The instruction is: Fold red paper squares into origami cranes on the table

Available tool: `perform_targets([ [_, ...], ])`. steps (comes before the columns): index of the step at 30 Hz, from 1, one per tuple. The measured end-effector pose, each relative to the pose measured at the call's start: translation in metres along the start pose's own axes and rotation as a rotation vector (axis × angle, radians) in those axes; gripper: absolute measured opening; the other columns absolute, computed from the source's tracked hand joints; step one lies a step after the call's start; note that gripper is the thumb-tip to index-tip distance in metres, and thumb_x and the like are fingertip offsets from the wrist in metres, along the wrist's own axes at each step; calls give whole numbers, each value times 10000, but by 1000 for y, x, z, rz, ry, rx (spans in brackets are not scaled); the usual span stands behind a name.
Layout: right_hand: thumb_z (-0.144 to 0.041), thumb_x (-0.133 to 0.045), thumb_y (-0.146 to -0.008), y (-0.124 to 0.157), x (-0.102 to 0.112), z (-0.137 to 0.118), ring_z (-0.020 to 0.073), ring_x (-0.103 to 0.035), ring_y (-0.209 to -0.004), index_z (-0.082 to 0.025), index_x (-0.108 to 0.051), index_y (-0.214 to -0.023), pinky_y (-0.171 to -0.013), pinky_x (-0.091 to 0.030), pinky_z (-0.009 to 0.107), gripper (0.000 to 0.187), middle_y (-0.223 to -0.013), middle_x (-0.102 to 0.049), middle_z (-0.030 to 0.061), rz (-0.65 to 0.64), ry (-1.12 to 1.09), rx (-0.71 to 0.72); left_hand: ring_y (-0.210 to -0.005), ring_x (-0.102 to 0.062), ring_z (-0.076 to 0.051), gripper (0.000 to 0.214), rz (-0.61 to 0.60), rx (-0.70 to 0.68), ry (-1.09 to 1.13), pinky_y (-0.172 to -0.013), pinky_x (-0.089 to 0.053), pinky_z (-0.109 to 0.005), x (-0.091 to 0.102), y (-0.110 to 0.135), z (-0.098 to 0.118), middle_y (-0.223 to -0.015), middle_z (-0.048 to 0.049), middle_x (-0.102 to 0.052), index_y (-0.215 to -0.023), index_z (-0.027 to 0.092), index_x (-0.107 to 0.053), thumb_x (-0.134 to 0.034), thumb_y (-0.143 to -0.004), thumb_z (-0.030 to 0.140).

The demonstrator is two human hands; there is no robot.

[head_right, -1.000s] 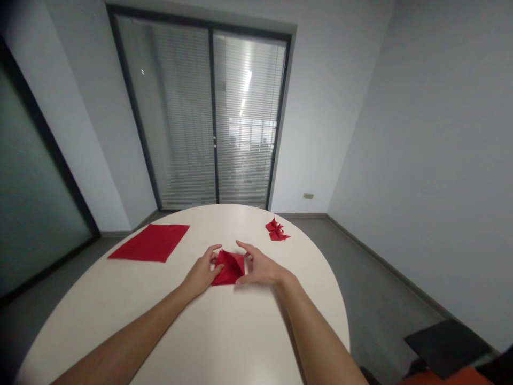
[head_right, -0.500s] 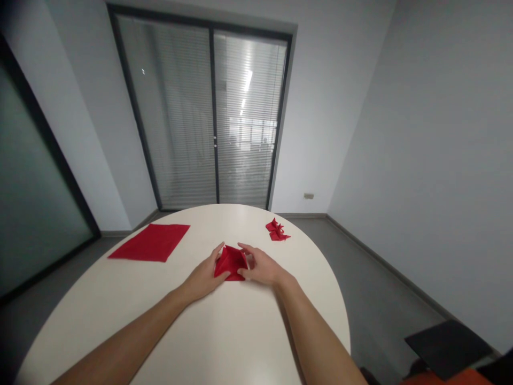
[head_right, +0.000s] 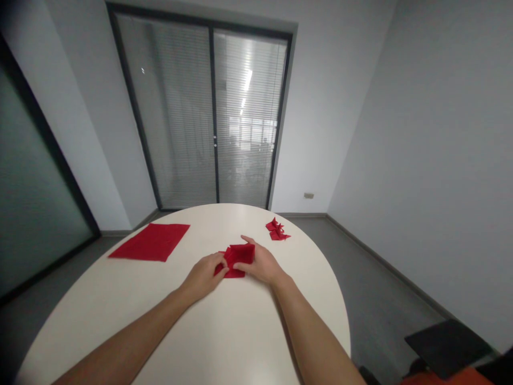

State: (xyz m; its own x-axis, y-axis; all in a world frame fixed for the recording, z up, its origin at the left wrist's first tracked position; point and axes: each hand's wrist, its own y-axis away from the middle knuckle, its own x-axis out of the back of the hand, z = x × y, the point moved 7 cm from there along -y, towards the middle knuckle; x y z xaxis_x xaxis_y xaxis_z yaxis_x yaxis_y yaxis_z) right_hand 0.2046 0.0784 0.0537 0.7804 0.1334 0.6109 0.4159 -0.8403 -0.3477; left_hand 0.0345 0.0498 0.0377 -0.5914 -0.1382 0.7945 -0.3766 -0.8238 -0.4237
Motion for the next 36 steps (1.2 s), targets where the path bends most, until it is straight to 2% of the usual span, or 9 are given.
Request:
perform_targets([
  [4,-418,-881,-644,2,3,0,297,-657,-1078,-262,-342,-1517,-954,-508,458,1038,-1244,-674,105,-43,-20,-17,-856,-624,-205,84,-15,41,-43,-783,-444,-314,-2,0,-3,-917,-30,-699,-864,209,-625,-564,-882,153],
  [11,-386,-900,-625,4,5,-1,301,-652,-1084,-248,-257,-1555,-990,-476,468,1139,-1231,-674,119,-82,-35,-19,-838,-628,-202,116,-21,73,-67,-755,-436,-303,-1,1,-5,-907,-34,-701,-888,207,-641,-538,-883,153],
  [15,-394,-856,-689,4,5,4,289,-660,-1057,-266,-272,-1548,-970,-488,471,1047,-1237,-666,117,-52,-20,-43,-843,-630,-201,113,-29,80,-41,-757,-439,-302,0,1,-6,-910,-29,-697,-881,212,-635,-540,-878,151],
  [22,-355,-736,-828,0,1,6,242,-673,-1030,-270,-262,-1543,-969,-491,426,862,-1193,-676,85,44,-43,2,-871,-636,-203,101,-38,88,-18,-773,-449,-300,-2,1,-5,-926,-24,-699,-885,218,-632,-552,-881,158],
  [26,-351,-743,-821,-2,1,8,243,-671,-1038,-254,-253,-1544,-985,-489,436,880,-1188,-674,90,76,-50,7,-877,-640,-203,108,-40,92,-34,-779,-448,-295,-2,1,-5,-931,-36,-699,-887,214,-632,-539,-887,160],
  [30,-365,-771,-796,0,3,14,238,-672,-1039,-264,-248,-1544,-988,-503,459,918,-1186,-677,86,46,-124,-19,-858,-639,-201,123,-22,105,-29,-762,-451,-295,-1,0,-6,-923,-42,-699,-878,206,-630,-519,-895,155],
  [33,-373,-756,-811,0,6,18,233,-659,-1080,-257,-306,-1522,-1023,-491,467,849,-1192,-676,81,52,-181,-15,-848,-637,-198,128,-18,111,-20,-759,-452,-296,-2,0,-8,-919,-42,-701,-880,205,-632,-516,-895,151],
  [36,-354,-722,-843,-1,5,18,237,-642,-1126,-232,-462,-1430,-1051,-477,468,653,-1270,-648,98,54,-195,14,-868,-638,-201,130,-20,110,-15,-778,-454,-301,-2,1,-8,-934,-42,-702,-892,207,-637,-520,-893,151],
])
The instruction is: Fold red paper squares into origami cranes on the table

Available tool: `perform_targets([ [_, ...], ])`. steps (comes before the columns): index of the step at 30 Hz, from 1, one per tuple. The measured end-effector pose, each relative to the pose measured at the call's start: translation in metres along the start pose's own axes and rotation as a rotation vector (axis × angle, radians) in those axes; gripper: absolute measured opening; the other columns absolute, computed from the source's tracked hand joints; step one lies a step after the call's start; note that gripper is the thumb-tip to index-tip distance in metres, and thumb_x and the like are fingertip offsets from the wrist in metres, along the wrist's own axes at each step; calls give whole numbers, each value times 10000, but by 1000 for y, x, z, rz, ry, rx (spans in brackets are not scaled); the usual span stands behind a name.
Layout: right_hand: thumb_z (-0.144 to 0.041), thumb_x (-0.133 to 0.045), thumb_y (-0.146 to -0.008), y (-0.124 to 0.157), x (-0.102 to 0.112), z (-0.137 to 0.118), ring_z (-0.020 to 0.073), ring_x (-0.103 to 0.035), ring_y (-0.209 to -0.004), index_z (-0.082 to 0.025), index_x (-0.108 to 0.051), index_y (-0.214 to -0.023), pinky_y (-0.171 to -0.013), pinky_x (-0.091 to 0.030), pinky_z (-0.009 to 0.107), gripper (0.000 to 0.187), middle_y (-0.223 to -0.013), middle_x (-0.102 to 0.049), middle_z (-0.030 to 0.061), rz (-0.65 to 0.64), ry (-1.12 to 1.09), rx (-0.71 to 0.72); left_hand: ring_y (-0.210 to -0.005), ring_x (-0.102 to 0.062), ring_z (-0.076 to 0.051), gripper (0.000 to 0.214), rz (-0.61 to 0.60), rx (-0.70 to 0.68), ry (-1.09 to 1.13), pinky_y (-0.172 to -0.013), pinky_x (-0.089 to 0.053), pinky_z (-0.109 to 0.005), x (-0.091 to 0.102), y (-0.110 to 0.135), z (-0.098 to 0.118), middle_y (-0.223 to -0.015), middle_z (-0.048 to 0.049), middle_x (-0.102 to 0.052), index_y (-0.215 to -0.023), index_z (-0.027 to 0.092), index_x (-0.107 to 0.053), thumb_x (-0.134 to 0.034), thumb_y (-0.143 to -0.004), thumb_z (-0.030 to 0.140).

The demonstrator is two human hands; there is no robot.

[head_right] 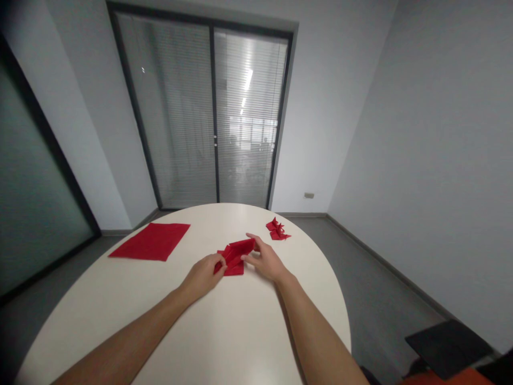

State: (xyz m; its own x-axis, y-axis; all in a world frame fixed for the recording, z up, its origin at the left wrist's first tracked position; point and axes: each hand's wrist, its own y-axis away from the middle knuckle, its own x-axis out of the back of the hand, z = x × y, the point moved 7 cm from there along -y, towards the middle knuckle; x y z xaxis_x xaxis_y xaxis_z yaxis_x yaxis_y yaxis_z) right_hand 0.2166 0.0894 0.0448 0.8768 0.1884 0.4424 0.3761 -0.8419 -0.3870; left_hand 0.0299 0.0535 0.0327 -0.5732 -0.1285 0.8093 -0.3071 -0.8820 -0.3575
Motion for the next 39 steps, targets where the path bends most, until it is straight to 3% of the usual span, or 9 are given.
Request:
perform_targets([
  [3,-351,-685,-871,-3,-4,2,255,-631,-1149,-208,-649,-1215,-1047,-482,474,374,-1414,-554,111,4,12,9,-881,-637,-204,124,-3,1,2,-780,-454,-301,0,0,0,-938,-38,-700,-900,213,-642,-536,-883,152],
  [5,-357,-664,-886,-4,-5,5,262,-631,-1147,-201,-694,-1121,-1040,-489,481,283,-1450,-524,107,17,20,-4,-881,-637,-202,121,-9,8,6,-775,-453,-295,0,1,0,-936,-33,-698,-899,217,-645,-548,-878,148],
  [10,-356,-657,-895,-5,-3,12,245,-653,-1101,-202,-617,-1255,-1021,-507,480,393,-1331,-628,108,65,-10,-30,-869,-636,-198,113,-1,21,1,-760,-451,-289,-1,0,-1,-926,-29,-695,-902,214,-643,-554,-882,146],
  [15,-385,-562,-954,-4,-3,8,243,-626,-1153,-203,-632,-1209,-999,-518,443,321,-1402,-573,108,65,35,-1,-846,-638,-198,89,26,9,7,-750,-449,-292,0,0,0,-919,-24,-700,-896,219,-633,-560,-893,169],
  [21,-384,-549,-955,-7,-6,16,223,-661,-1075,-212,-503,-1359,-955,-532,424,442,-1235,-673,112,138,-38,8,-844,-640,-202,82,25,35,10,-754,-453,-295,0,-1,-2,-912,-28,-704,-902,218,-643,-577,-888,172],
  [28,-357,-603,-901,-13,-14,17,236,-575,-1258,-224,-496,-1347,-1055,-474,433,477,-1377,-597,134,183,-231,5,-857,-642,-204,93,22,30,21,-763,-454,-297,0,-1,-2,-942,-35,-708,-930,219,-648,-581,-886,172],
  [39,-384,-550,-932,-12,-16,-5,260,-639,-1119,-196,-695,-1175,-1003,-496,424,340,-1227,-699,79,163,-115,27,-991,-650,-246,180,16,20,7,-859,-479,-345,-2,-1,-4,-1061,-63,-710,-1045,223,-658,-588,-882,195],
])
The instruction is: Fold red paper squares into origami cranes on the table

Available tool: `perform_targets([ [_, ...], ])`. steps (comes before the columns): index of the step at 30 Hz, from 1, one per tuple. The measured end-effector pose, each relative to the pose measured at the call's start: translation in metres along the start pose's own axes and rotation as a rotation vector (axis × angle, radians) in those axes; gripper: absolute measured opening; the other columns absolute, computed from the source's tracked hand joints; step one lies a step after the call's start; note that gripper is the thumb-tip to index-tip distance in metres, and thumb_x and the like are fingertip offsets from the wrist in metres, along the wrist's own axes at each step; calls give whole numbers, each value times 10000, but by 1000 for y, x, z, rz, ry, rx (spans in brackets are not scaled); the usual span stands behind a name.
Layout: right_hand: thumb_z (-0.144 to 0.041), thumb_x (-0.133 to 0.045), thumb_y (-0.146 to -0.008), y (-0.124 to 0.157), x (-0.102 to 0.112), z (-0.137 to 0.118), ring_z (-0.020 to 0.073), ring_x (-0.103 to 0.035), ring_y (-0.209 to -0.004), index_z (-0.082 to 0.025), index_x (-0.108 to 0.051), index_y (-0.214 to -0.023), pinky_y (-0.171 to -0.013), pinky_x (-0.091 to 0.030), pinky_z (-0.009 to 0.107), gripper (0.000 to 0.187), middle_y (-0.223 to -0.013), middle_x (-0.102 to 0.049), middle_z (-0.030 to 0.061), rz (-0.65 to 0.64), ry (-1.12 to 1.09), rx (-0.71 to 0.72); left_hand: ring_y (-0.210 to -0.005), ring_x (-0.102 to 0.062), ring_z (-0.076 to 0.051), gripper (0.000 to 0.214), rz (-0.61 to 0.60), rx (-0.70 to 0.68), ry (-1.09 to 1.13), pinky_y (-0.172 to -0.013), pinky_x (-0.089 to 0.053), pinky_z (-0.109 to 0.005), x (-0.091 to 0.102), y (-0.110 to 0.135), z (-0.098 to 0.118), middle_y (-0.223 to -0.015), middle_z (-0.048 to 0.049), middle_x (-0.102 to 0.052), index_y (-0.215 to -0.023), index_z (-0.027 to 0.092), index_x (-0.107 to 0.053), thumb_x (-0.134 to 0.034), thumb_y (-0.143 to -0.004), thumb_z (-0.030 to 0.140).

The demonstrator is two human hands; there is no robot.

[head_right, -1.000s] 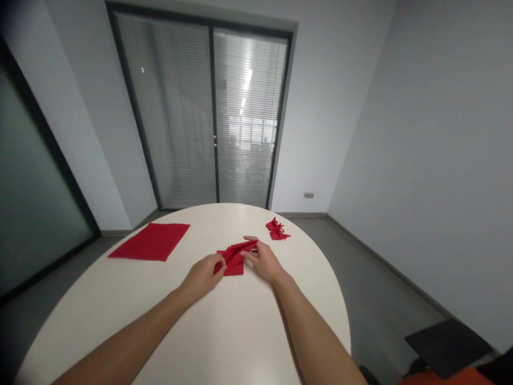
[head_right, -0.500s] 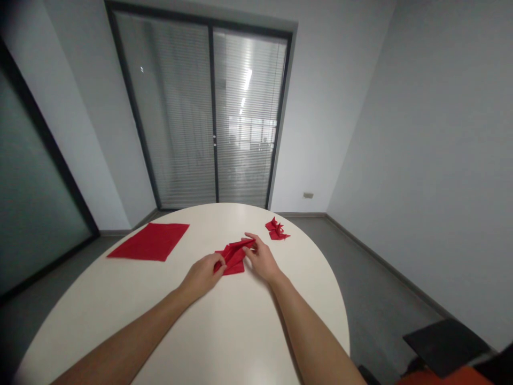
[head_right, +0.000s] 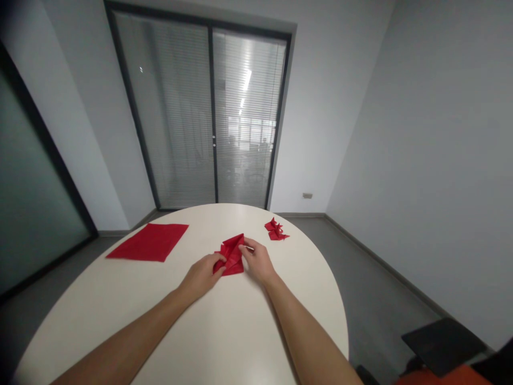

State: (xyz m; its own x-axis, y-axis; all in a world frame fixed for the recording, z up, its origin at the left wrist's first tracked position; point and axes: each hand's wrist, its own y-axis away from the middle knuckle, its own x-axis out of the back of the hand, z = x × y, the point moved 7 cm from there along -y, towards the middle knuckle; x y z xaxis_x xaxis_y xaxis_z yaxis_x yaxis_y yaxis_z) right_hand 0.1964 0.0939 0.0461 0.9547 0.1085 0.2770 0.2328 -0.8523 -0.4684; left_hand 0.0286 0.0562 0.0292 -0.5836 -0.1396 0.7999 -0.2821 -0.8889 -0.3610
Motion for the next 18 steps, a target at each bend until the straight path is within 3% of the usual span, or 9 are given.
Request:
perform_targets([
  [4,-360,-473,-973,2,-3,-3,252,-658,-1072,-211,-697,-1181,-993,-495,415,340,-1160,-726,58,5,85,9,-1023,-647,-253,183,-8,-30,-9,-886,-489,-359,-1,0,2,-1092,-60,-710,-1052,231,-669,-571,-899,212],
  [7,-335,-461,-975,4,-2,-5,237,-669,-1062,-212,-683,-1199,-975,-507,392,338,-1174,-722,64,49,130,4,-1121,-623,-244,289,-17,-45,-15,-961,-472,-357,-1,1,4,-1224,-63,-679,-1191,246,-622,-544,-915,211],
  [10,-343,-493,-960,5,1,-7,234,-686,-1022,-210,-690,-1167,-930,-532,378,315,-1148,-732,72,96,162,-5,-1207,-592,-236,469,-36,-11,-50,-1010,-449,-344,-3,1,2,-1339,-83,-622,-1376,247,-478,-551,-914,215],
  [14,-366,-510,-951,5,6,-9,227,-705,-939,-222,-699,-1106,-826,-563,354,283,-1088,-748,64,132,215,-39,-1133,-644,-246,609,-36,68,-83,-927,-486,-333,-7,0,-7,-1258,-124,-658,-1479,215,-306,-555,-924,243],
  [18,-328,-506,-939,5,8,-13,207,-702,-883,-222,-678,-1060,-803,-560,345,236,-1025,-752,52,148,273,-31,-1014,-684,-227,540,3,124,-51,-835,-490,-305,-7,-1,-14,-1142,-102,-696,-1439,236,-330,-535,-940,239],
])
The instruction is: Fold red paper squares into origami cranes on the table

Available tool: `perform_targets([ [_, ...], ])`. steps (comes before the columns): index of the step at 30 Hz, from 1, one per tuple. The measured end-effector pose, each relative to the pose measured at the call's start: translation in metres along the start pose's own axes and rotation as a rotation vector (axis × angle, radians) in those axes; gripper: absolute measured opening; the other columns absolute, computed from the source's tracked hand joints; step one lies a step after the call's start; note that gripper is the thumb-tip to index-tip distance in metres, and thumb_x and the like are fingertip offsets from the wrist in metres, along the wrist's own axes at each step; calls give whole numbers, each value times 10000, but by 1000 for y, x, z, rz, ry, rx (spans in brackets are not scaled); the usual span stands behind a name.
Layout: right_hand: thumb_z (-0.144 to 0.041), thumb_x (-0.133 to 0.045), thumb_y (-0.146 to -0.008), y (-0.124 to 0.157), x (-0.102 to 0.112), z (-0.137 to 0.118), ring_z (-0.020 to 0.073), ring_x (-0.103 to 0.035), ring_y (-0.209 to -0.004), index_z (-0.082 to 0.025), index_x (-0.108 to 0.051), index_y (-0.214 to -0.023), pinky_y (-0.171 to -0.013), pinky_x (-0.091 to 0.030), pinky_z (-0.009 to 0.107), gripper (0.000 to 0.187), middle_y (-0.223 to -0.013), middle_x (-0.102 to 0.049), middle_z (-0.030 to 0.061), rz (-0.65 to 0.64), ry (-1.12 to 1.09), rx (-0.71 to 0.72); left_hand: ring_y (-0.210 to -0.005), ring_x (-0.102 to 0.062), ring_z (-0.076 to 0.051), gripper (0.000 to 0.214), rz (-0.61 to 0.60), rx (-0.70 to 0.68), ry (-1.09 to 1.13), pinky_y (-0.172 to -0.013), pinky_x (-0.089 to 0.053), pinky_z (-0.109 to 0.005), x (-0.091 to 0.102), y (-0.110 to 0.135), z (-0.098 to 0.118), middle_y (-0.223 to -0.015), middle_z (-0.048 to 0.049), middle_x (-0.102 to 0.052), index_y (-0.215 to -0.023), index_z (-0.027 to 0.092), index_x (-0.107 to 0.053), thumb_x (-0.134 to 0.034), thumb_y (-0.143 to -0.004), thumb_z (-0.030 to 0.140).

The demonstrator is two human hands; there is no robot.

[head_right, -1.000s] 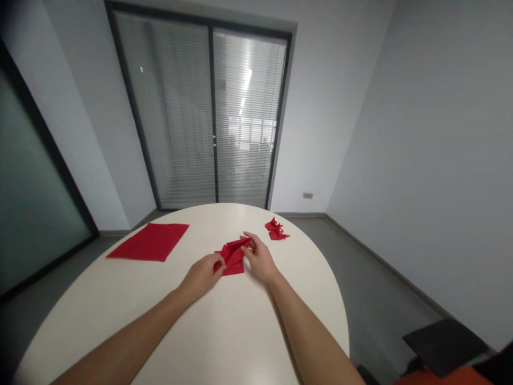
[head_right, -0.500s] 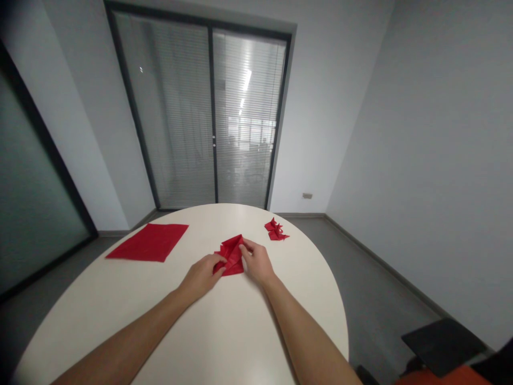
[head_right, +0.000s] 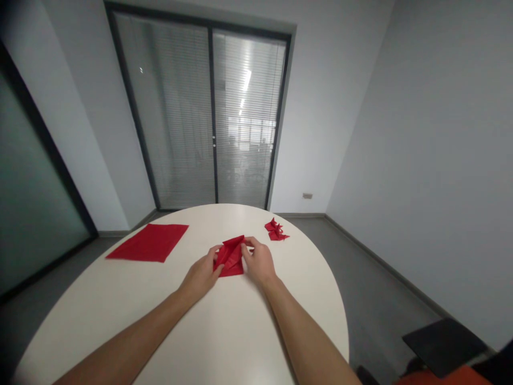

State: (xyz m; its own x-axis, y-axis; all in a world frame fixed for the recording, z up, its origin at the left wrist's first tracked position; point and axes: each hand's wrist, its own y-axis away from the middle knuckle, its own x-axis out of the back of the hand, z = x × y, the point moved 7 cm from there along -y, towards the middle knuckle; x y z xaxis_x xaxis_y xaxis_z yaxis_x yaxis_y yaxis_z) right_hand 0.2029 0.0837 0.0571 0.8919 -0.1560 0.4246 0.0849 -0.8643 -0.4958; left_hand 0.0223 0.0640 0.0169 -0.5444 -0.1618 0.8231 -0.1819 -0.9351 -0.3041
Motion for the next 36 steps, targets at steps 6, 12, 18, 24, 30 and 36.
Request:
perform_targets([
  [6,-234,-554,-863,0,-5,-1,198,-667,-938,-222,-603,-1096,-858,-526,356,238,-1039,-722,34,-10,66,39,-904,-665,-207,357,49,18,4,-761,-467,-284,4,0,1,-1004,-61,-687,-1269,212,-445,-536,-923,211],
  [12,-205,-600,-835,2,-25,18,198,-651,-942,-235,-551,-1279,-852,-522,353,448,-1203,-672,63,-144,100,4,-891,-623,-205,102,89,29,-70,-770,-451,-284,8,0,4,-918,-49,-643,-971,215,-542,-546,-887,158],
  [18,-171,-579,-852,0,-31,21,201,-648,-977,-237,-573,-1275,-885,-499,339,427,-1200,-680,60,-184,187,16,-935,-604,-229,117,132,86,-130,-775,-440,-299,13,0,3,-929,-60,-650,-929,204,-543,-552,-849,119],
  [24,-143,-571,-837,2,-32,5,211,-612,-986,-215,-626,-1131,-882,-457,330,307,-1074,-682,58,-204,293,107,-919,-604,-235,99,145,101,-167,-780,-426,-305,17,-2,2,-904,-63,-659,-897,196,-555,-538,-852,109],
  [30,-138,-577,-815,2,-32,4,174,-593,-863,-213,-607,-1074,-786,-439,284,272,-1053,-640,42,-225,295,103,-937,-604,-223,108,125,77,-156,-797,-428,-295,13,-4,0,-939,-57,-674,-940,196,-577,-549,-870,119],
  [36,-175,-608,-807,1,-35,5,196,-590,-874,-213,-613,-1019,-755,-407,284,216,-1005,-670,44,-240,380,52,-889,-610,-215,72,104,109,-182,-754,-435,-292,11,-6,-3,-903,-48,-671,-918,206,-595,-545,-897,160],
])
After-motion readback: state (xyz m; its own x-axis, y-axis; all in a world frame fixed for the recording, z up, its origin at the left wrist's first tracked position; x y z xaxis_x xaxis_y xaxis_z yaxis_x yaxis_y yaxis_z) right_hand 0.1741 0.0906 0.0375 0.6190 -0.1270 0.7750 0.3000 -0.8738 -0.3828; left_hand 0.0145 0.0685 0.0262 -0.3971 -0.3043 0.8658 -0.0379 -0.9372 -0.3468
